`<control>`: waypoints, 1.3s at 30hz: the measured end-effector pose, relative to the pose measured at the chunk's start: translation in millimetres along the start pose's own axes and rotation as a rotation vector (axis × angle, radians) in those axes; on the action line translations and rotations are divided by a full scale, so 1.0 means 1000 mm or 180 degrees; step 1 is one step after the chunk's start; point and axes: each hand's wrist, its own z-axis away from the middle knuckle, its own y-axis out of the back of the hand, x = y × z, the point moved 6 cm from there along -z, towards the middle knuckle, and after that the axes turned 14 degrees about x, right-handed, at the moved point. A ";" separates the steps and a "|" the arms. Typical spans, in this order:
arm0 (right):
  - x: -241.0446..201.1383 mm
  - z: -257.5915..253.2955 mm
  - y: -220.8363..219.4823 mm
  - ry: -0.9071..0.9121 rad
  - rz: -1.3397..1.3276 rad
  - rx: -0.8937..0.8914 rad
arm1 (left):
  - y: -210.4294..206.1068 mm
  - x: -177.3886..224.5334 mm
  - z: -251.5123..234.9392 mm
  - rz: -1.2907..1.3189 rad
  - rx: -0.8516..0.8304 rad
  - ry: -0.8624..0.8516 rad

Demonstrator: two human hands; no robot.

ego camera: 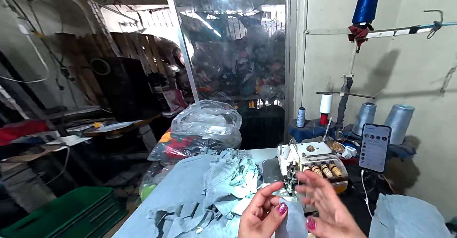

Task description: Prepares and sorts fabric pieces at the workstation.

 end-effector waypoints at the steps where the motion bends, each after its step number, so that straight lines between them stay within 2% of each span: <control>1: 0.009 0.009 -0.003 -0.0280 -0.0151 -0.0102 | 0.000 0.002 0.001 -0.0178 -0.0074 -0.0086; 4: 0.021 0.029 -0.011 -0.0649 -0.0030 -0.0198 | 0.005 -0.001 0.001 -0.0806 -0.0311 -0.0196; 6: 0.027 0.032 -0.007 -0.0595 0.0044 -0.0072 | 0.014 -0.015 -0.003 -0.0814 -0.0449 0.0139; 9: 0.040 0.043 0.002 -0.0878 0.0215 0.0047 | 0.031 -0.046 -0.001 -0.1772 -0.0497 0.0424; 13: 0.048 0.050 0.004 -0.1106 0.0035 -0.0166 | 0.024 -0.032 0.002 -0.1335 -0.0406 0.0277; 16: 0.045 0.049 -0.005 -0.0999 -0.0309 -0.0295 | 0.017 -0.027 0.003 -0.1141 -0.0379 0.0149; 19: 0.039 0.039 -0.007 -0.0871 -0.0467 0.0260 | 0.014 -0.022 0.008 -0.1042 -0.0324 0.0034; 21: 0.031 0.031 -0.004 -0.0715 -0.0164 0.0503 | 0.014 -0.018 0.012 -0.1004 -0.0260 -0.0104; 23: 0.019 0.023 -0.004 -0.0472 0.0496 0.0173 | 0.016 -0.016 0.015 -0.1012 -0.0209 -0.0276; 26: -0.002 0.008 -0.016 -0.0125 0.1410 -0.0635 | 0.017 -0.015 0.017 -0.0690 -0.0125 -0.0468; 28: -0.009 -0.002 -0.021 0.0355 0.1411 -0.0799 | 0.017 -0.027 0.017 -0.0302 -0.0387 -0.0082; 30: -0.002 -0.011 -0.008 0.0693 0.1349 -0.0415 | 0.021 -0.051 0.021 -0.0300 -0.0442 0.0701; 31: 0.009 -0.013 0.005 0.0661 0.1432 -0.0097 | 0.027 -0.066 0.022 -0.0389 -0.0329 0.1064; 33: 0.043 -0.008 0.031 0.0139 0.1817 0.0465 | 0.044 -0.090 0.013 -0.0594 0.0097 0.1455; 34: 0.061 -0.003 0.039 -0.0304 0.1977 0.0591 | 0.053 -0.098 0.005 -0.0750 0.0281 0.1454; 36: 0.091 0.009 0.043 -0.1073 0.2060 0.0691 | 0.064 -0.106 -0.015 -0.1240 0.0446 0.1178; 39: 0.114 0.015 0.038 -0.1540 0.1988 0.0925 | 0.066 -0.104 -0.040 -0.2325 0.0378 0.0688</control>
